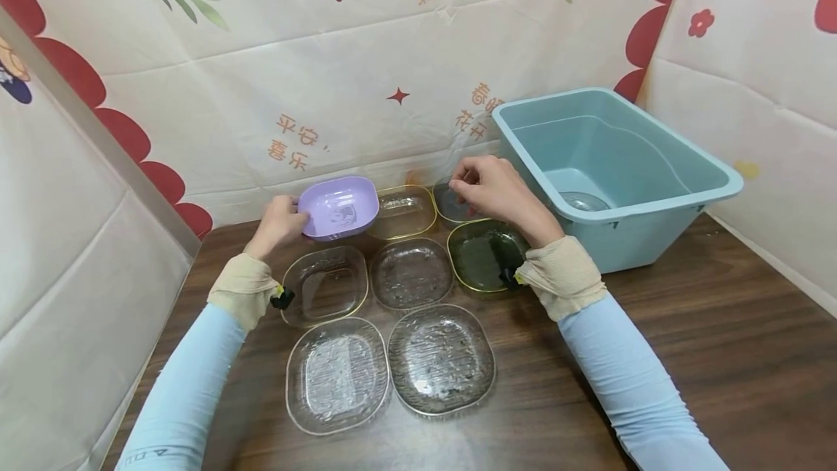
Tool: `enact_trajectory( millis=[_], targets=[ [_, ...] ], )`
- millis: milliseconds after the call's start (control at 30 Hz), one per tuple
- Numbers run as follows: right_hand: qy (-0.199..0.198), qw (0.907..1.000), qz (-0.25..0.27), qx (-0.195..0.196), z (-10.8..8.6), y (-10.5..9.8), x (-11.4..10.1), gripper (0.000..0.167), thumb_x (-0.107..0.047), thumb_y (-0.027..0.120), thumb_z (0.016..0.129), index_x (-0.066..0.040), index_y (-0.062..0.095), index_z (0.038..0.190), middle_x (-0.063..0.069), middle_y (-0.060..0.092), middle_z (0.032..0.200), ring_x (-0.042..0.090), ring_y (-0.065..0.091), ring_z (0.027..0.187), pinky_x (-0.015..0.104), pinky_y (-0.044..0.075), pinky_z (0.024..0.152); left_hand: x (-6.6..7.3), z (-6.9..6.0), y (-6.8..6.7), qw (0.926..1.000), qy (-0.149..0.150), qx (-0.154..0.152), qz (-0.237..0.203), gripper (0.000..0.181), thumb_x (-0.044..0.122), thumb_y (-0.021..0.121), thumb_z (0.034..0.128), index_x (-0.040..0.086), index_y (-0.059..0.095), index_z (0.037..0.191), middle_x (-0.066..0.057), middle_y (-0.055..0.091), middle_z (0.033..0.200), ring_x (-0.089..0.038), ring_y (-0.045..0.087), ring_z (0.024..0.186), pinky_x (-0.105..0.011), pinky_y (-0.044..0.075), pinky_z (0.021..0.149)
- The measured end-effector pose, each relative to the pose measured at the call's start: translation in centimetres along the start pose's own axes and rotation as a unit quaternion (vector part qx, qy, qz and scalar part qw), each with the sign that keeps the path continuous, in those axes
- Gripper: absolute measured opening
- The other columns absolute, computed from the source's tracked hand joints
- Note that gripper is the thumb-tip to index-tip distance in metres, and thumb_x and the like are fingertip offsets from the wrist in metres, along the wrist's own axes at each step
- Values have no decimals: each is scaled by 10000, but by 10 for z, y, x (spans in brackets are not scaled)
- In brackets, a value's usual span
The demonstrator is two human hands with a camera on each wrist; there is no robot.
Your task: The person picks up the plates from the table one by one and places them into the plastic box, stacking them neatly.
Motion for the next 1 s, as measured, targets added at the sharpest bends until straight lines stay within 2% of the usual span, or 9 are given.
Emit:
enact_trajectory(
  millis=[100, 267, 400, 567, 667, 767, 867, 1000],
  targets=[
    [-26, 10000, -2, 6, 1, 1, -1, 138, -213, 617, 995, -125, 723, 977, 89, 766, 831, 278, 741, 642, 296, 579, 581, 8, -4, 6, 9998, 18, -80, -194, 416, -9, 435, 918, -173, 602, 1262, -349, 730, 1021, -58, 681, 521, -297, 656, 602],
    [-31, 10000, 27, 55, 1, 2, -2, 141, -208, 611, 990, -127, 724, 966, 85, 763, 818, 305, 745, 656, 290, 569, 574, 22, -10, 17, 9932, -268, -281, -1100, 488, -40, 442, 924, -183, 506, 1387, -411, 648, 1213, -80, 684, 581, -362, 676, 665],
    [-63, 9997, 149, 181, 0, 2, -1, 141, -200, 619, 1000, -110, 720, 958, 135, 757, 828, 329, 741, 658, 295, 575, 557, 33, -15, 26, 9895, -400, -232, -1367, 504, -38, 457, 920, -159, 506, 1407, -405, 659, 1191, -86, 680, 543, -428, 674, 688],
    [46, 9992, 245, 322, -1, 2, 2, 137, -213, 626, 1000, -111, 714, 976, 87, 739, 790, 262, 723, 611, 302, 575, 550, 49, -23, 36, 9883, -283, -139, -1492, 457, -26, 470, 908, -151, 564, 1336, -380, 689, 1111, -107, 684, 518, -455, 669, 650],
    [228, 9981, 398, 405, 1, 3, 3, 178, -253, 622, 1005, -113, 685, 1094, 91, 755, 858, 232, 726, 618, 306, 585, 563, 57, -28, 42, 9875, -196, -91, -1560, 440, -15, 486, 902, -134, 593, 1313, -368, 697, 1116, -135, 702, 548, -469, 668, 646],
    [483, 9950, 769, 410, 2, 6, 2, 341, -310, 625, 1015, -120, 584, 1295, 139, 766, 1039, 235, 751, 701, 323, 627, 618, 62, -31, 47, 9860, -151, -79, -1658, 449, -10, 497, 896, -111, 605, 1320, -368, 703, 1118, -169, 720, 584, -529, 658, 684],
    [695, 9891, 1271, 256, 4, 12, 2, 535, -338, 630, 1015, -118, 433, 1462, 185, 710, 1230, 280, 763, 866, 380, 666, 702, 65, -34, 50, 9841, -111, -51, -1770, 446, -12, 501, 898, -98, 610, 1322, -360, 710, 1109, -189, 728, 623, -548, 654, 688],
    [902, 9796, 1795, -60, 7, 22, 2, 741, -339, 629, 1009, -128, 225, 1594, 238, 585, 1403, 383, 717, 1094, 446, 672, 799, 68, -37, 54, 9833, -34, -17, -1821, 429, -12, 504, 910, -91, 616, 1317, -351, 717, 1109, -227, 753, 668, -540, 655, 664]
  ],
)
Point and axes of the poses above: each hand's wrist, its own z-axis towards the middle knuckle, its own y-axis out of the palm, x = y × z, the point moved 1 cm from there along z, towards the middle knuckle
